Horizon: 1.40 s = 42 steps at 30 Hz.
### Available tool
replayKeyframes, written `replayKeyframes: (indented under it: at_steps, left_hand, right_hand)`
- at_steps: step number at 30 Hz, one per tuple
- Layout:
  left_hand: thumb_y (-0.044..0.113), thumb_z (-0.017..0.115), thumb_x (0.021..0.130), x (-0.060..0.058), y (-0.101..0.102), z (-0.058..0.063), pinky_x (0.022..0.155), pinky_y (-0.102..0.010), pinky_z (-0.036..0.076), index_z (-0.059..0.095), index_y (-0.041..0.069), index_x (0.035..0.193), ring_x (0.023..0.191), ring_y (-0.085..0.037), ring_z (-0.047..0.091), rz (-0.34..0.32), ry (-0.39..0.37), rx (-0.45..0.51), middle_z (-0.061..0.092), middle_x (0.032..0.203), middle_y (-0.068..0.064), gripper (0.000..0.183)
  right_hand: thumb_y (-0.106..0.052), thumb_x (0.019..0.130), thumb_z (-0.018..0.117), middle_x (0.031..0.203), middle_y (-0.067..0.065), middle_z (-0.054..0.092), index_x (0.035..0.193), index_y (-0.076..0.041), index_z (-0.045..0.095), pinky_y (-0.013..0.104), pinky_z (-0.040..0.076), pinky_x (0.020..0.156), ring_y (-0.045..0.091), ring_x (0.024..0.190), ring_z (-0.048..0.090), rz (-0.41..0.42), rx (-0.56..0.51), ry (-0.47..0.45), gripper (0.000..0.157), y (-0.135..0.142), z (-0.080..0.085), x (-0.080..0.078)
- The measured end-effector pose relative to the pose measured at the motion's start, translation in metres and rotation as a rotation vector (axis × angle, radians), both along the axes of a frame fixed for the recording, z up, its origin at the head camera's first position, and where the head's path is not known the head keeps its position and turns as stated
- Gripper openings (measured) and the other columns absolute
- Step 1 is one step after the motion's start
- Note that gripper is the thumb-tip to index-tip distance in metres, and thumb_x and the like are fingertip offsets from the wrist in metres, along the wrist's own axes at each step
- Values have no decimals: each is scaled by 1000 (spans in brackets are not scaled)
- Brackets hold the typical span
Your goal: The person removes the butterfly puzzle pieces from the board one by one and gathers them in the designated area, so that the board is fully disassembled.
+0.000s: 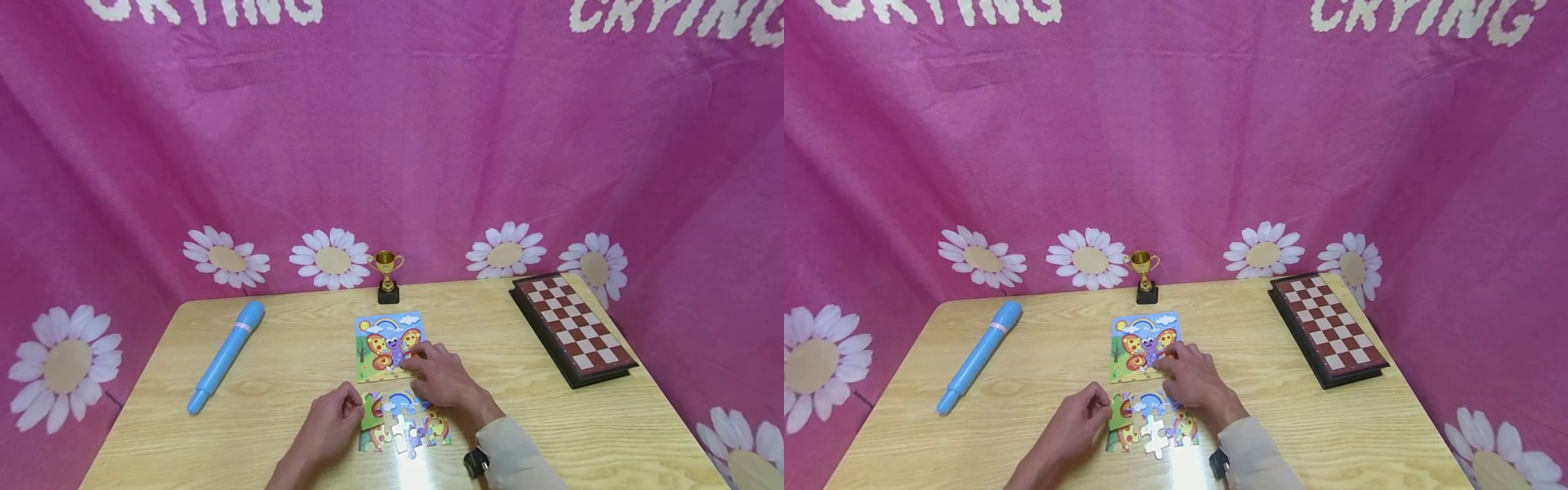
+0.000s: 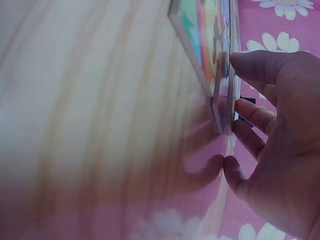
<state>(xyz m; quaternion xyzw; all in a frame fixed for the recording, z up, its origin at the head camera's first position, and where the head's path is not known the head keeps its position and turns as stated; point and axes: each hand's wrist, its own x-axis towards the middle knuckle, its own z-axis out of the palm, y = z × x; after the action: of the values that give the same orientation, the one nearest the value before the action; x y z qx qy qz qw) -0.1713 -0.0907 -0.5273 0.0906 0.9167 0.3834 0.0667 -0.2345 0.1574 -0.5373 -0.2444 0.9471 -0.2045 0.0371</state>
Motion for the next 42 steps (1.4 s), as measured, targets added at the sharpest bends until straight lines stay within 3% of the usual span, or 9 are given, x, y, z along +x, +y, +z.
replayKeyframes:
  at_steps: [7, 12, 18, 24, 32, 37, 42]
  left_hand:
    - [16, 60, 87, 15, -5, -5, 58, -19, 38, 57, 20, 84, 62, -1, 45, -84, -6, -12, 52, 70, 11, 6]
    - [16, 59, 84, 23, -7, -7, 62, -20, 35, 58, 22, 84, 61, 0, 44, -120, -13, -74, 51, 68, 14, 6]
    - [20, 57, 85, 29, -5, -5, 73, -35, 29, 60, 23, 92, 63, -5, 45, -141, -134, -117, 54, 69, 13, 7]
    - [20, 59, 83, 33, -6, -5, 73, -38, 27, 63, 23, 93, 65, -8, 47, -163, -214, -149, 56, 71, 12, 11]
    - [21, 60, 79, 41, -7, -5, 71, -34, 27, 62, 25, 86, 68, -2, 46, -196, -117, -198, 53, 69, 18, 9]
    - [22, 61, 76, 43, -6, -2, 70, -34, 25, 61, 26, 83, 67, -2, 44, -217, -101, -229, 51, 67, 18, 8]
    - [21, 63, 77, 40, -4, 3, 69, -33, 26, 62, 25, 82, 63, -1, 43, -193, -57, -250, 49, 64, 17, 7]
  right_hand:
    - [-16, 88, 55, 133, 2, 51, 126, -26, 64, 51, 38, 89, 24, 118, 45, -8, -4, 15, 39, -1, 1, 0]
    - [-18, 89, 56, 133, 2, 51, 126, -26, 64, 51, 38, 90, 23, 118, 45, -25, -2, -4, 39, -2, 1, 0]
    - [-19, 89, 55, 134, 2, 50, 127, -26, 63, 50, 36, 92, 23, 117, 43, -40, -8, -28, 40, -3, 3, -1]
    - [-20, 89, 57, 134, 2, 50, 127, -26, 64, 51, 37, 93, 23, 119, 44, -37, -13, -32, 39, -3, 2, 0]
    - [-23, 89, 58, 134, 0, 49, 127, -27, 64, 50, 37, 93, 23, 119, 43, -43, -19, -50, 38, -2, 3, 0]
    - [-23, 88, 58, 135, 0, 49, 126, -27, 64, 49, 37, 91, 22, 118, 43, -41, -18, -50, 39, -2, 2, 0]
    - [-23, 89, 58, 136, 1, 49, 128, -27, 63, 50, 36, 92, 22, 118, 43, -35, -21, -54, 39, -1, 1, 0]
